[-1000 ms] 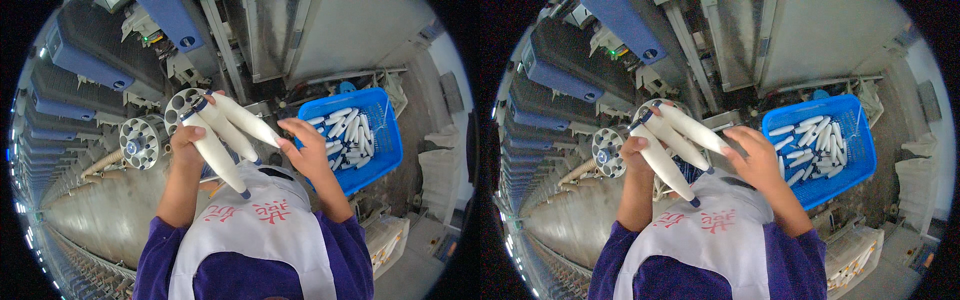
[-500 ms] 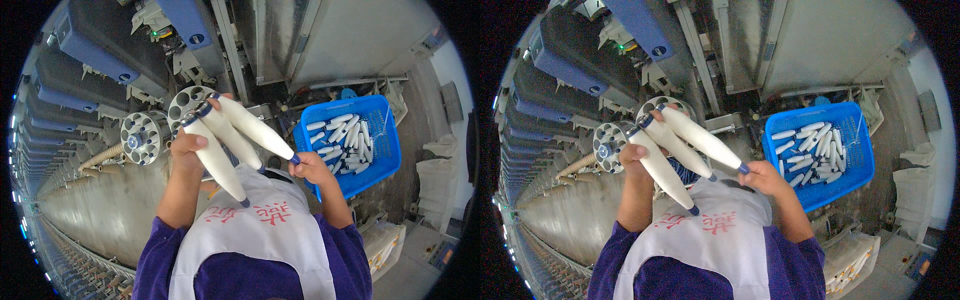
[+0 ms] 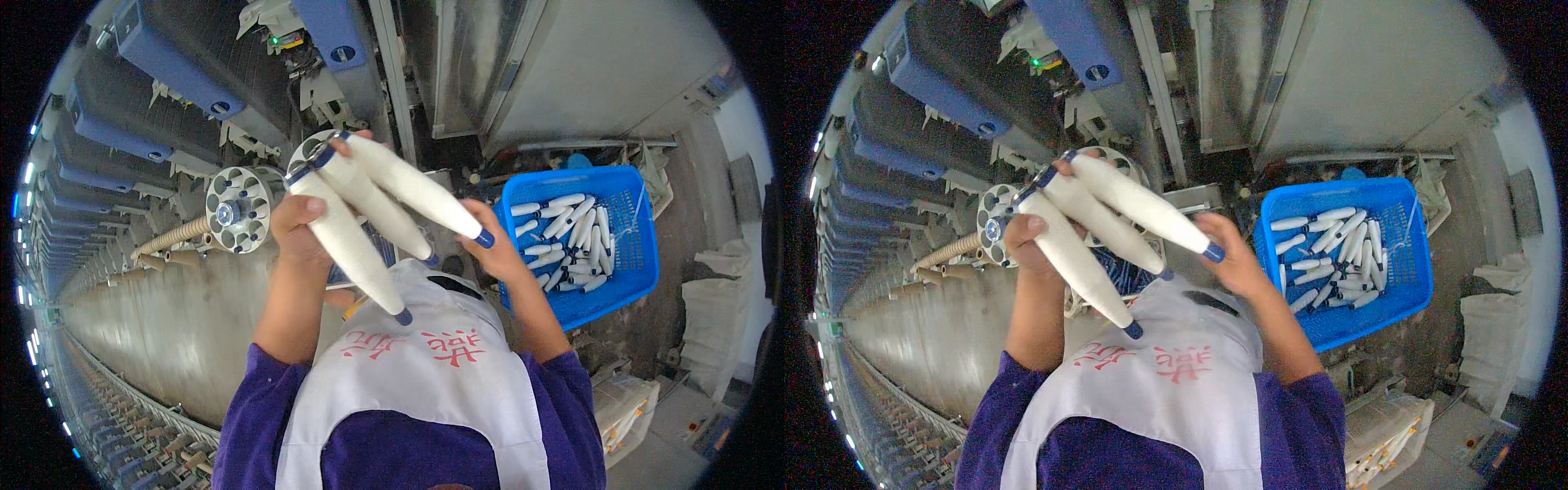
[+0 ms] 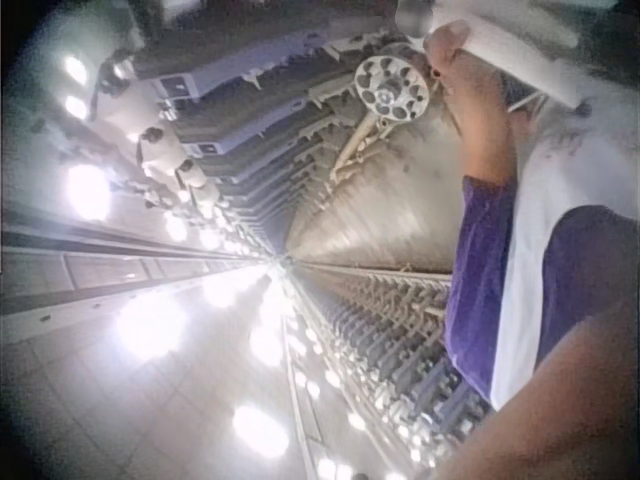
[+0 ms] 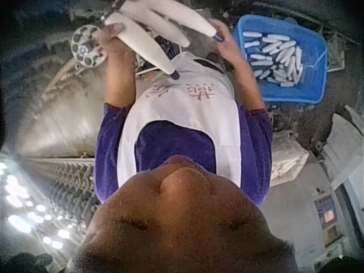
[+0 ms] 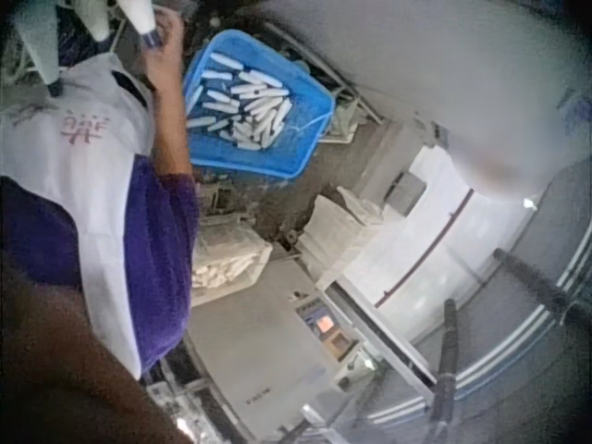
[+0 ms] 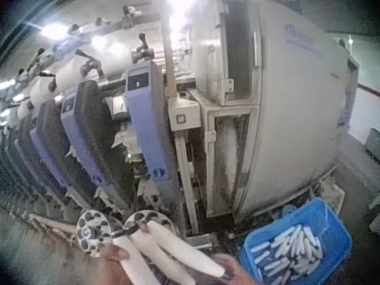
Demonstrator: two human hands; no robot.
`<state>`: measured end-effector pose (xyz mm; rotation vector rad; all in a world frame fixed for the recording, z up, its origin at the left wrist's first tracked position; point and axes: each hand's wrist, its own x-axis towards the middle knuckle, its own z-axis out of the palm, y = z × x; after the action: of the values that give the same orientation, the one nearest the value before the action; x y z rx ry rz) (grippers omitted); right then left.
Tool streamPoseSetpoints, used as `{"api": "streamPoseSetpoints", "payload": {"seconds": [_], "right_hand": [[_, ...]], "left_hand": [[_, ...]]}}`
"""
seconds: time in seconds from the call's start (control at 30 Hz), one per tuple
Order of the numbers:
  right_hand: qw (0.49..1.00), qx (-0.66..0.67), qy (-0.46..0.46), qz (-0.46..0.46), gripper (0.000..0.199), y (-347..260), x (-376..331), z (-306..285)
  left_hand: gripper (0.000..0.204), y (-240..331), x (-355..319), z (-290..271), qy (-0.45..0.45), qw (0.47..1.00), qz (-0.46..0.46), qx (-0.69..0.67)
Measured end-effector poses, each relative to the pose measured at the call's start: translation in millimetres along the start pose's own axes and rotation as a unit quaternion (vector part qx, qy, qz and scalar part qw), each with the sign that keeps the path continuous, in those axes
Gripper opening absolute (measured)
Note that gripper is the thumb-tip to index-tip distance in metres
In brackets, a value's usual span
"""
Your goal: The person walks between rows of textile machines, adjusts spindles and threads, and loads white bobbins into a rotating carousel. They handle cardboard tubes and use a yellow tool to assist with threading and machine adjustments.
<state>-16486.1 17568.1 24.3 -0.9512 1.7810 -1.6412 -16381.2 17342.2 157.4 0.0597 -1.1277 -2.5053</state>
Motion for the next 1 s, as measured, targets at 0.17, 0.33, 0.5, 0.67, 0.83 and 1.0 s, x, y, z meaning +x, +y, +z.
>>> {"api": "streamPoseSetpoints", "payload": {"seconds": [0.17, 0.33, 0.5, 0.67, 0.83, 1.0], "right_hand": [[0.965, 0.218, 0.063, 0.130, 0.038, -30, 19, 52], [0.971, 0.225, -0.007, 0.075, 0.013, -22, 15, 35], [0.974, 0.127, -0.120, 0.145, 0.014, 2, -15, -12], [0.907, -0.306, -0.141, 0.253, 0.016, 20, -54, -72], [0.859, -0.502, 0.095, 0.034, 0.037, -21, -47, -58], [0.988, -0.137, 0.023, -0.065, 0.047, -91, -12, 25]], "left_hand": [[0.058, -9, 0, -2, 0.039, 0.998, -0.028, -0.031], [0.055, -1, -1, -21, 0.139, 0.987, -0.015, -0.075], [0.061, 14, -5, -42, 0.145, 0.988, 0.031, -0.046], [0.058, 27, -9, -54, 0.122, 0.989, 0.069, -0.052], [0.048, 19, -5, -49, 0.182, 0.978, 0.098, -0.036], [0.042, -7, -2, -26, 0.246, 0.964, 0.102, -0.006]]}}
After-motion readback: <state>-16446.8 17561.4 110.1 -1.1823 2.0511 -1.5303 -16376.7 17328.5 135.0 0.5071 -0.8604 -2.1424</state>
